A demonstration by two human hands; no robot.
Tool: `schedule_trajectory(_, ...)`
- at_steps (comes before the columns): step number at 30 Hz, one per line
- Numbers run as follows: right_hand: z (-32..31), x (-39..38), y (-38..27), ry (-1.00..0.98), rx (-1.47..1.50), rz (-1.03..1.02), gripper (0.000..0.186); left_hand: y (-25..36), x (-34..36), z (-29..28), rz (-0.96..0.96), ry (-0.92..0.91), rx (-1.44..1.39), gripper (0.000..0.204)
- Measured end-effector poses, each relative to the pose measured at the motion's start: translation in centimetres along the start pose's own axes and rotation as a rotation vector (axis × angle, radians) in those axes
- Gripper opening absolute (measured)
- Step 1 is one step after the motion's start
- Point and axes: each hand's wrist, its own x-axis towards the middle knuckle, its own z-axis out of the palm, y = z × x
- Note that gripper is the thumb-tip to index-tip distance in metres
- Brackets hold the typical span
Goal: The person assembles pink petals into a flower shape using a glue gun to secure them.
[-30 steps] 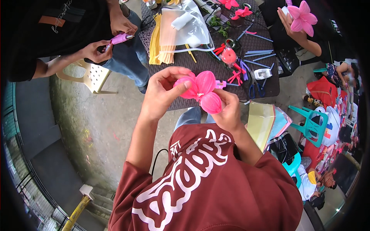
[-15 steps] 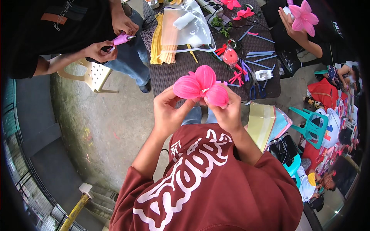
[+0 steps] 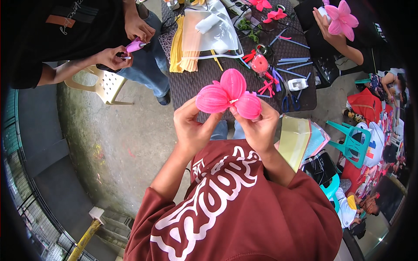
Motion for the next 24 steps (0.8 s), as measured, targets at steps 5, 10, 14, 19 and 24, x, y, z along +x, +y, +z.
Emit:
schedule_trajectory(5,0.0,0.2,-0.4,-0.002,-0.096,-0.073,0.014,0.1,-0.2,0.2,0.039,0.032,0.035,0.014)
schedule_trajectory(10,0.1,0.2,-0.5,0.015,-0.166,-0.193,0.016,0.7,-0.4,0.0,0.013,0.019,-0.01,0.013)
schedule_trajectory(14,0.2,-0.2,-0.2,0.018,-0.16,-0.185,0.017,0.7,-0.6,0.0,-0.007,0.026,-0.057,0.011)
schedule_trajectory(19,0.3,-0.6,-0.7,0.022,-0.165,-0.202,0.017,0.9,-1.1,0.2,-0.021,0.037,-0.071,0.009)
schedule_trajectory(24,0.1,-1.0,-0.6,0.018,-0.142,-0.182,0.018,0.9,-1.2,0.2,0.003,0.01,-0.071,0.01)
